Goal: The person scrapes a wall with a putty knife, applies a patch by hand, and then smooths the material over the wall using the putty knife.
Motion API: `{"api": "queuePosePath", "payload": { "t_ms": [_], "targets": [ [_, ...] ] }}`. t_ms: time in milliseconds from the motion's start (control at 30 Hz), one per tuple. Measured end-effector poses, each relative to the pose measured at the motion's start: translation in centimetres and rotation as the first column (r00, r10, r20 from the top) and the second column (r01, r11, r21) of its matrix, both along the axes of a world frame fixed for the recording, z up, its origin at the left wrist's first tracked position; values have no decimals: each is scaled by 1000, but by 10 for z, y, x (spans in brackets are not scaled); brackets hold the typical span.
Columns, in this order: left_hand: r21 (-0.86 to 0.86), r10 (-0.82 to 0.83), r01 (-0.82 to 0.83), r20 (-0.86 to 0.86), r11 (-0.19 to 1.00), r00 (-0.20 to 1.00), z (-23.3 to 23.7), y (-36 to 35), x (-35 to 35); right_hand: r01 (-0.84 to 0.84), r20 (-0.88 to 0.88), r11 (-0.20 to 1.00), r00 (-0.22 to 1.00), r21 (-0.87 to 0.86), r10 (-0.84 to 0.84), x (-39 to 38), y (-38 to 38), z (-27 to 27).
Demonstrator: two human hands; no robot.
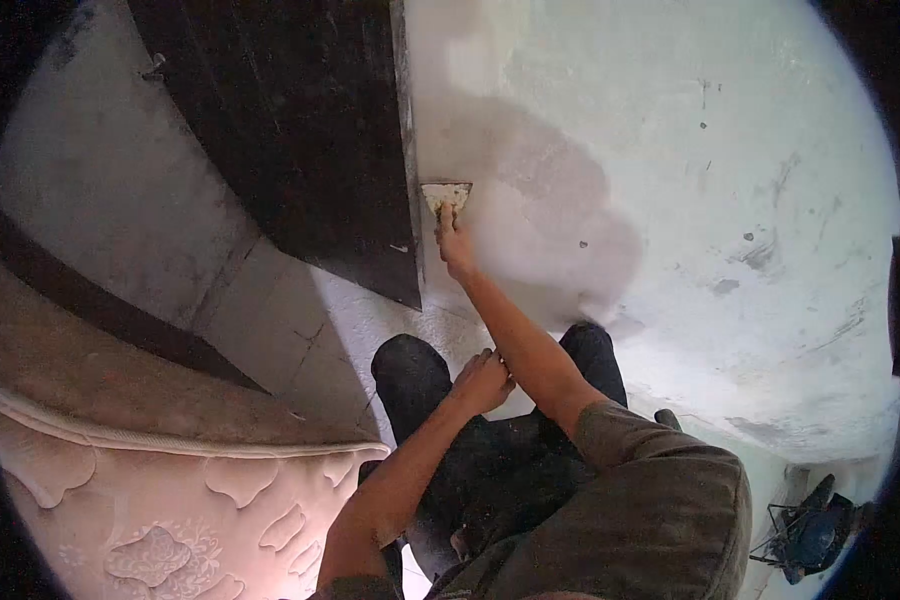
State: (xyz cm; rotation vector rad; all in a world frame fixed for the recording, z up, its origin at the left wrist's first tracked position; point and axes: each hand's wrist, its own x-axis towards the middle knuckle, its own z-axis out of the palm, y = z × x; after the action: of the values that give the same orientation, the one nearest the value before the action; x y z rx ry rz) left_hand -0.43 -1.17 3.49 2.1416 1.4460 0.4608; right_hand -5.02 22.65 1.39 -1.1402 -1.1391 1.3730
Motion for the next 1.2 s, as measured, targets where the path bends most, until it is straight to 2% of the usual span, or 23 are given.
{"api": "queuePosePath", "payload": {
  "t_ms": [100,167,233,500,567,633,767,833,967,1033,1167,1200],
  "targets": [
    [-10,10,-10,30,1000,1000,-3,2,1,-21,-1,1000,1000,-5,21,4,-6,9],
    [-63,14,-14,-8,998,1000,2,2,1,-22,-4,1000,1000,14,22,2,-8,13],
    [-52,6,-7,-18,999,1000,3,2,1,38,-13,999,999,-12,-38,-1,-7,10],
    [-31,-29,27,-49,999,998,4,0,-1,-9,28,1000,1000,8,9,4,-4,6],
    [14,5,-6,62,1000,998,0,1,0,-23,21,1000,1000,-2,23,6,-6,9],
    [-3,13,-12,59,1000,998,-1,2,1,-50,-159,989,987,-142,27,3,-13,17],
    [-44,34,-32,46,999,998,-1,3,-6,-124,-195,981,976,-148,94,-5,-12,20],
    [-40,51,-49,59,998,997,6,2,-10,-92,-439,986,898,-137,23,-14,-19,30],
    [-9,48,-48,77,999,996,-5,3,-17,1,-462,994,885,-108,-51,-25,-16,27],
    [-21,59,-58,71,998,996,-3,2,-18,67,-415,995,905,-73,-91,-26,-14,25],
    [-25,85,-83,102,996,991,0,-1,-19,77,-438,993,892,-95,-111,-27,-11,21],
    [-23,89,-88,102,996,991,5,-2,-19,107,-378,991,917,-75,-128,-27,-4,9]
  ]
}}
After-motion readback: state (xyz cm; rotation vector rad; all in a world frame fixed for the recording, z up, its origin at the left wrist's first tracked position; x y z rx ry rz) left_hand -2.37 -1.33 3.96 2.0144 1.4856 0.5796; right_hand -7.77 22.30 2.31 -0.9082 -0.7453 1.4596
